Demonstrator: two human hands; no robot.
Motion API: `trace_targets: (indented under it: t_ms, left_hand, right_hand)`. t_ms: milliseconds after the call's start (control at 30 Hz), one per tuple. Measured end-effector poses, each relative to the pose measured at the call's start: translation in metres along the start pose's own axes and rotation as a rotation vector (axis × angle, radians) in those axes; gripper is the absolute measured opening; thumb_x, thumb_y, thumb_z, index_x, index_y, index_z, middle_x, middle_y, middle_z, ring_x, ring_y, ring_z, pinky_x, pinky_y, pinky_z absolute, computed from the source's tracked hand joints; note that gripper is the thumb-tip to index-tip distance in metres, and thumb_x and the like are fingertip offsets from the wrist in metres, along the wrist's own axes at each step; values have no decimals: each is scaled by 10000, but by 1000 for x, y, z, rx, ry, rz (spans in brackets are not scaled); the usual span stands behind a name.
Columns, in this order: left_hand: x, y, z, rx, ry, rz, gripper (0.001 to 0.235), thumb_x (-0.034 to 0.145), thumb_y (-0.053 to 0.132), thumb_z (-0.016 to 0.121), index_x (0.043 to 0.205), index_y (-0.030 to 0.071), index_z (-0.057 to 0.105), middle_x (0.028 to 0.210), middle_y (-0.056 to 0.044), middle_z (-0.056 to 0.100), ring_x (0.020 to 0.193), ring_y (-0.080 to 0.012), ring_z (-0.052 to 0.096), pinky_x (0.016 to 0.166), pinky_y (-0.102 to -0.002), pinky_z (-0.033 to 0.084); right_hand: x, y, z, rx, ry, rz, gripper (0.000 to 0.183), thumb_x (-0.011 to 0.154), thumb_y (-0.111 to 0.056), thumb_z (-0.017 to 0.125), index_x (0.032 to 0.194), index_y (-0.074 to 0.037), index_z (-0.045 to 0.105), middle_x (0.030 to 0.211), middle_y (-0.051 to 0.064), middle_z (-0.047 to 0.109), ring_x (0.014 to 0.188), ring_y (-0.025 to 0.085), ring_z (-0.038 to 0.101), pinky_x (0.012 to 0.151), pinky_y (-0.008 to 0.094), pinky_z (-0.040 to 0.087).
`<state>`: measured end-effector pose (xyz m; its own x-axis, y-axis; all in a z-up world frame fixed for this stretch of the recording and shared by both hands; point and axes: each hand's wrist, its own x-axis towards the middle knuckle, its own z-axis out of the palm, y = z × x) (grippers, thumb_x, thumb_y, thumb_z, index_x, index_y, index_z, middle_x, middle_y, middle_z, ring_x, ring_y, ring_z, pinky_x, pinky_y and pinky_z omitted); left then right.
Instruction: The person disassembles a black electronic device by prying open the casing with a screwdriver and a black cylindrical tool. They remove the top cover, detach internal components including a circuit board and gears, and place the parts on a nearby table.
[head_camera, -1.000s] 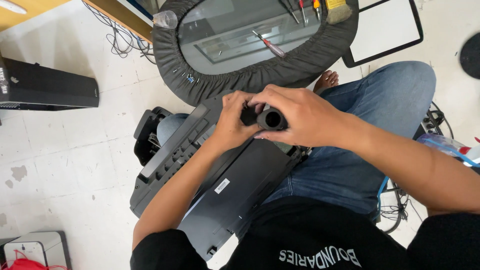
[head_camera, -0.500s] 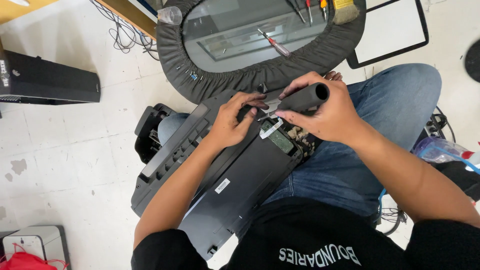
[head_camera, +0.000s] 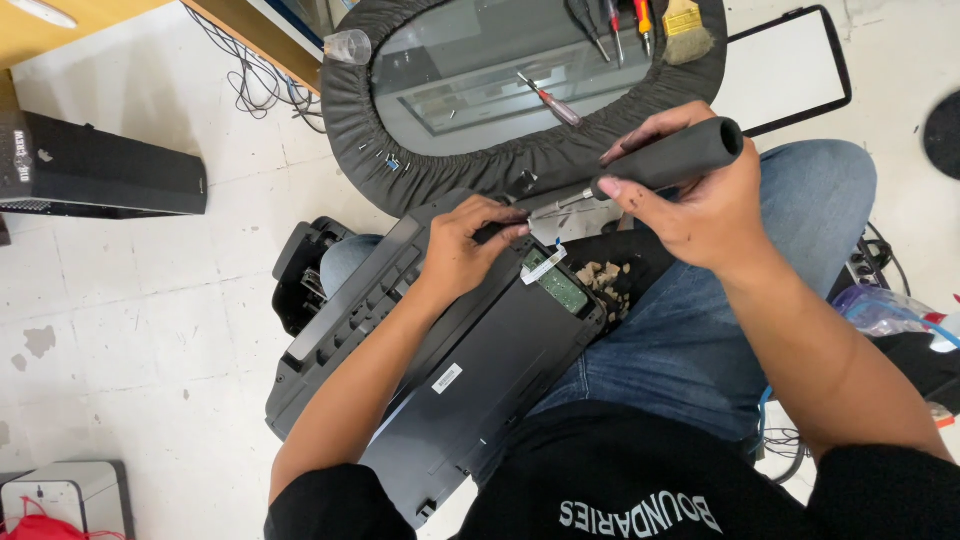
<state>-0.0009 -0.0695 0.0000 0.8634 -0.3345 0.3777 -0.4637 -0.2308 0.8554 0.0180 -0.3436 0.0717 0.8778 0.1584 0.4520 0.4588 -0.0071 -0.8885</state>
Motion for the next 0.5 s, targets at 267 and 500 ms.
trace_targets:
  t_ms: [267, 500]
  left_hand:
    - [1, 5, 2, -13, 28, -44, 205, 885, 72, 839, 1056, 10, 745, 925, -144, 766, 894, -312, 744, 792, -410, 604]
    - [0, 5, 0, -41, 49, -66, 287, 842, 114, 883, 1075, 27, 739, 913, -120, 759, 887, -280, 747, 793, -387, 605]
  right_hand:
    - [0, 1, 1, 19, 13, 54, 331, 905, 54, 819, 1065, 169, 553, 955, 326, 700, 915, 338, 747, 685, 366, 604]
    - [4, -2, 7, 56, 9, 65, 324, 914, 41, 804, 1074, 154, 546, 960, 325, 700, 916, 327, 745, 668, 352, 618]
